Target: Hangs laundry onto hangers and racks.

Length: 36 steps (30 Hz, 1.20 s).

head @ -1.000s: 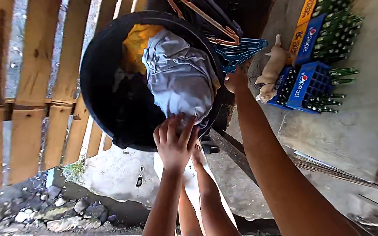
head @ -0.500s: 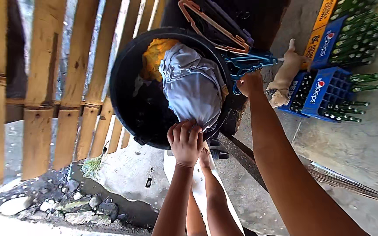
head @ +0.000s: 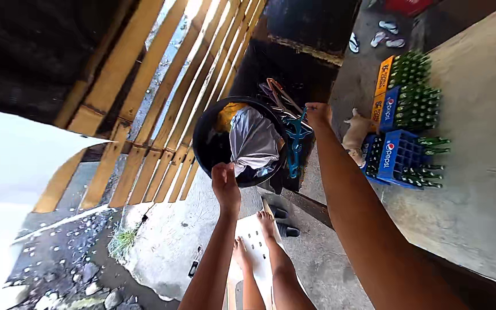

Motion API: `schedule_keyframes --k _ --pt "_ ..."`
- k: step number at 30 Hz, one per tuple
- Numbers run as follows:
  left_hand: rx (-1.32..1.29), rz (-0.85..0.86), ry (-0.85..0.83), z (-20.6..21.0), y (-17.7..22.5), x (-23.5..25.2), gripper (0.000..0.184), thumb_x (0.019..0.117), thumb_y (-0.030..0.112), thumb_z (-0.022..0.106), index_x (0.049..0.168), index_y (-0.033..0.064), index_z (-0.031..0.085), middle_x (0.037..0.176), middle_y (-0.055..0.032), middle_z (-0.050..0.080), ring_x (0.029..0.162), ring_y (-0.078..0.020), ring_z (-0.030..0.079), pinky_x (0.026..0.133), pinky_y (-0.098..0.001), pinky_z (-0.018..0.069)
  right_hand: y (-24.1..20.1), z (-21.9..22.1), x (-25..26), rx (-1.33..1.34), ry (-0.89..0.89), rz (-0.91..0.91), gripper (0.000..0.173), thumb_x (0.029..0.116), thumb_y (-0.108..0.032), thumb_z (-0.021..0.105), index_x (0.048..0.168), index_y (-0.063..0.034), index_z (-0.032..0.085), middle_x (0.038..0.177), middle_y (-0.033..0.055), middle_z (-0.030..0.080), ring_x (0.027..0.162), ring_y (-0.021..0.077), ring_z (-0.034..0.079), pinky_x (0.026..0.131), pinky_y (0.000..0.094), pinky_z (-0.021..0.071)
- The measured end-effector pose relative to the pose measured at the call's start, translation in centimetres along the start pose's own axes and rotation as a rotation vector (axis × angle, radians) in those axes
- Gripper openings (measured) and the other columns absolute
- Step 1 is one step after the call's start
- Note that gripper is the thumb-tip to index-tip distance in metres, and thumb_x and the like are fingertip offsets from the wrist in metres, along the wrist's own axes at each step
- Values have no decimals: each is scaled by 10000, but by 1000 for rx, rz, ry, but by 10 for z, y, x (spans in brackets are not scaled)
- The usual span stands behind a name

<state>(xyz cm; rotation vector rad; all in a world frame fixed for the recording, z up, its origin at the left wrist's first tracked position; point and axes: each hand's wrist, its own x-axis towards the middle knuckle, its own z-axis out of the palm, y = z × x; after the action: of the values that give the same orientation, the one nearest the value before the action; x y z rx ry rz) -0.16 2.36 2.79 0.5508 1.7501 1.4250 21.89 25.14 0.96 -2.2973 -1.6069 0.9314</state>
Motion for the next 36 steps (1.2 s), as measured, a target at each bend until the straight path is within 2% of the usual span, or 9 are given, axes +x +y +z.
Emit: schedule_keyframes --k 7,14,17,20,22,27,31,34,36 --pt "-323 -55 59 -26 85 -9 88 1085 75 415 1155 54 464 969 -21 585 850 -90 665 820 -320 608 -25 -27 -35 415 70 82 332 1062 -121 440 1292 -3 648 1262 247 649 1093 340 668 961 510 515" --pt "-326 14 0 -65 149 -42 121 1088 77 383 1167 24 457 998 -35 593 887 -102 668 832 -325 603 -61 -52 -113 948 63 164 382 1113 -172 318 1380 19 514 1210 222 559 946 275 625 816 423 548" --pt "-352 79 -38 -91 185 -65 152 1086 99 373 1185 31 465 1009 -18 627 909 -109 681 840 -349 611 -63 -67 -162 1132 44 90 373 1089 -244 445 1390 -30 499 1226 140 548 941 208 581 806 406 532" --pt "-427 170 -81 -119 224 -94 137 1085 110 331 1111 106 465 944 32 674 865 -91 706 811 -324 626 -61 -69 -213 975 -33 -162 276 1070 -166 474 1254 2 593 1082 87 611 768 108 575 716 320 532" --pt "-484 267 -124 -133 249 -112 146 1085 126 340 1102 129 485 944 44 696 881 -94 715 821 -328 628 -66 -68 -251 754 -179 -443 314 1030 -133 564 1256 74 633 1221 209 662 1007 237 666 892 418 558" --pt "-587 514 -261 -171 319 -169 82 1076 269 491 1085 213 550 994 46 732 968 -119 720 900 -364 608 -98 -30 -358 141 -372 -818 962 703 -621 843 1421 -36 583 1409 338 519 1307 460 518 1088 589 436" --pt "-637 645 -283 -232 371 -228 158 997 420 605 1076 311 689 1015 68 751 967 -101 718 889 -344 603 -132 -21 -412 -71 -426 -871 788 781 -460 840 1391 -22 603 1412 361 504 1333 497 484 1118 610 393" --pt "-814 740 -285 -280 402 -272 282 1075 289 446 1062 181 707 1015 -31 761 961 -157 738 860 -358 619 -157 -18 -448 -87 -448 -980 834 808 -463 803 1495 -85 518 1372 348 535 1287 484 521 1085 602 420" --pt "-919 790 -302 -306 408 -299 338 1083 250 395 1076 115 704 1019 -82 753 955 -191 743 826 -364 630 -177 -17 -475 -88 -517 -1023 593 926 -361 722 1434 -86 590 1378 358 521 1297 491 508 1087 601 415"
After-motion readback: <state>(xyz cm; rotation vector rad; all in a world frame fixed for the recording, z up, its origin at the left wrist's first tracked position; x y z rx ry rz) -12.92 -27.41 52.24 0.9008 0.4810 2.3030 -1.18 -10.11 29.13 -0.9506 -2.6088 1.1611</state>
